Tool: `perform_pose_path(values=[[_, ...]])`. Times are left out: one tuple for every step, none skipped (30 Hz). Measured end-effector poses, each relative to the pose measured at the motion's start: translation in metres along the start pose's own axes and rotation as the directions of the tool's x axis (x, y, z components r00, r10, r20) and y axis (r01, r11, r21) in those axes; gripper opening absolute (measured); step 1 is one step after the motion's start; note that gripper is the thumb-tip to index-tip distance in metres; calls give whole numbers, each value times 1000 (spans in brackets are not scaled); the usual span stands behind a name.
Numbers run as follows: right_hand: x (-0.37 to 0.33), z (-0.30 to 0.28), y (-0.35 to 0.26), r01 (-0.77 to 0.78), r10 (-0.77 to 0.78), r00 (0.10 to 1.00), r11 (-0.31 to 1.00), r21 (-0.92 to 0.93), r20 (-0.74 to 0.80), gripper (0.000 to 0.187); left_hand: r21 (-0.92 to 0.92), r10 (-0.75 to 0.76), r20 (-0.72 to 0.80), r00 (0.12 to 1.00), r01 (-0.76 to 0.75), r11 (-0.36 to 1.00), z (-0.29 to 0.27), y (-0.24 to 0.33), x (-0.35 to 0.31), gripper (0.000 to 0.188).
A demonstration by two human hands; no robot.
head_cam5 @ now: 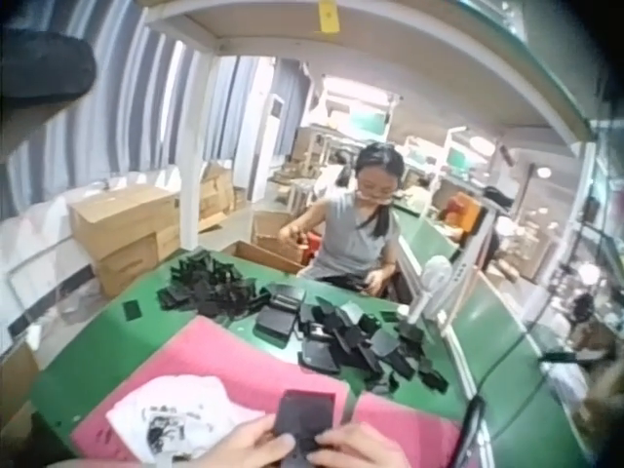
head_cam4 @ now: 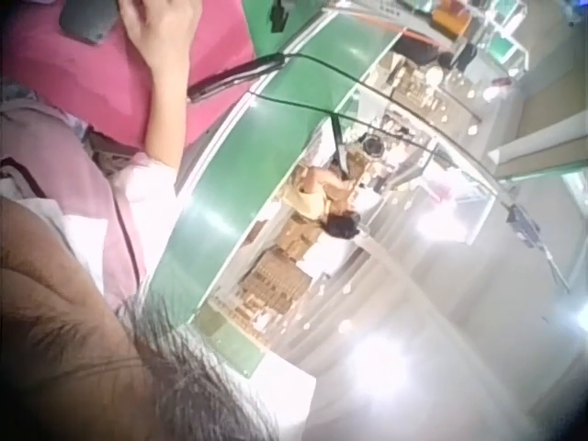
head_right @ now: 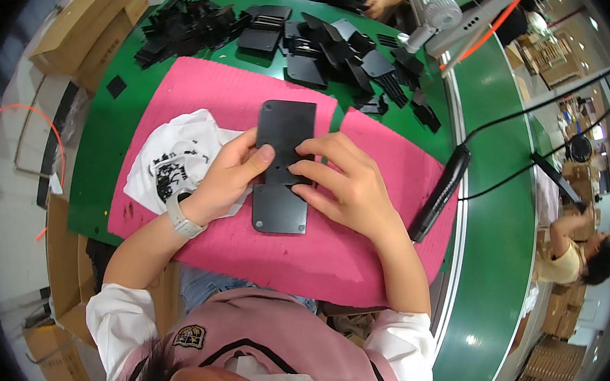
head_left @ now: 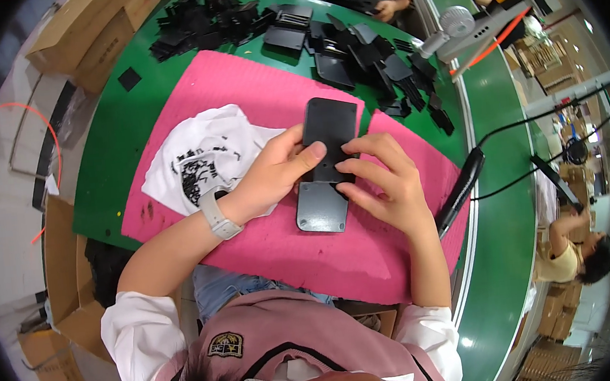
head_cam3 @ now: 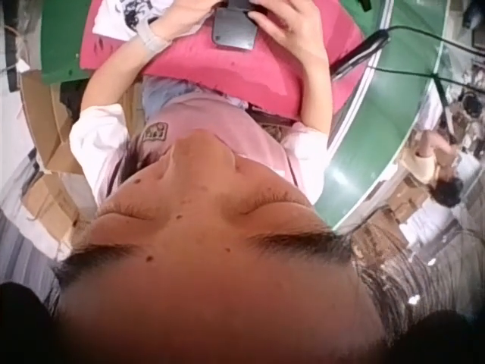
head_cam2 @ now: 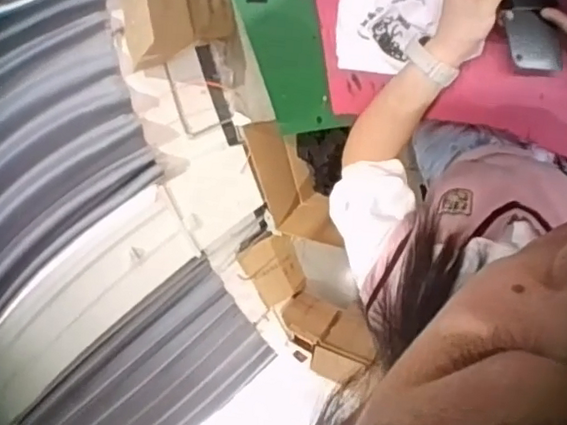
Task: Using an electric screwdriver to fasten screws into black plastic parts on a production line.
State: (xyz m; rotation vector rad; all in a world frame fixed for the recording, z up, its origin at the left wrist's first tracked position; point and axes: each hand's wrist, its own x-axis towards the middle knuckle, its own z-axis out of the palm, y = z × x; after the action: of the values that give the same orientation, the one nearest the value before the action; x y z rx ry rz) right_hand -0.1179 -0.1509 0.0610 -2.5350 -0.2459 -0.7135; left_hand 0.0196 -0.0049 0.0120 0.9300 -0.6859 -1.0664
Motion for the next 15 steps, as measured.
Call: perform_pose_path(values=[[0, 2, -1, -8, 8, 1000, 997, -71, 8, 30, 22, -12, 27, 1000, 11, 1000, -1, 1, 0, 39], [1, 4, -1, -11, 11, 1000, 999, -45, 7, 31, 36, -2, 31, 1000, 1, 999, -2, 1, 0, 36], [0, 7, -2, -2, 3, 1000, 999, -33, 10, 31, 40, -1, 17, 1000, 0, 999, -5, 0, -2, 36], [-3, 8, -1, 26, -25, 1000, 998, -53, 15, 31, 93, 13, 50, 999, -17, 996, -5, 1, -2, 35], [-5, 9, -1, 54, -52, 998, 996, -74, 20, 31, 146, 23, 84, 996, -35, 989, -4, 3, -2, 34], [-7, 10, -1, 63, -63, 998, 997, -47, -11, 31, 130, -50, 30, 998, 46, 990, -3, 9, -7, 26], [-9, 5, -3, 59, -60, 998, 997, -52, -15, 31, 132, -52, 38, 998, 46, 990, -2, 18, -7, 26], [-9, 3, -3, 25, -25, 1000, 1000, -1, -13, 30, 526, 196, -9, 981, -162, 835, -12, 26, -13, 21], [-10, 2, -2, -11, 11, 1000, 999, 50, -9, 30, 827, 424, 53, 904, -278, 489, -23, 33, -18, 17], [-13, -1, -2, -29, 28, 999, 999, 39, 26, 29, 929, 517, 50, 855, -230, 291, -37, 40, -24, 15], [-16, -1, -1, -29, 28, 999, 999, 42, 23, 29, 985, 601, 70, 796, -149, 83, -52, 46, -32, 13], [-18, -1, -2, -42, 39, 998, 997, 63, 50, 29, 985, 599, 76, 797, -152, 77, -65, 50, -40, 13], [-20, 2, 0, -56, 49, 996, 994, 91, 80, 29, 999, 509, 39, 860, -53, 13, -78, 52, -49, 13], [-21, 5, 1, -44, 36, 994, 996, 78, 99, 28, 997, 415, -11, 910, 39, -60, -84, 51, -53, 14], [-21, 7, 1, -45, 37, 995, 996, 82, 95, 28, 997, 411, -11, 911, 40, -64, -86, 49, -54, 14]])
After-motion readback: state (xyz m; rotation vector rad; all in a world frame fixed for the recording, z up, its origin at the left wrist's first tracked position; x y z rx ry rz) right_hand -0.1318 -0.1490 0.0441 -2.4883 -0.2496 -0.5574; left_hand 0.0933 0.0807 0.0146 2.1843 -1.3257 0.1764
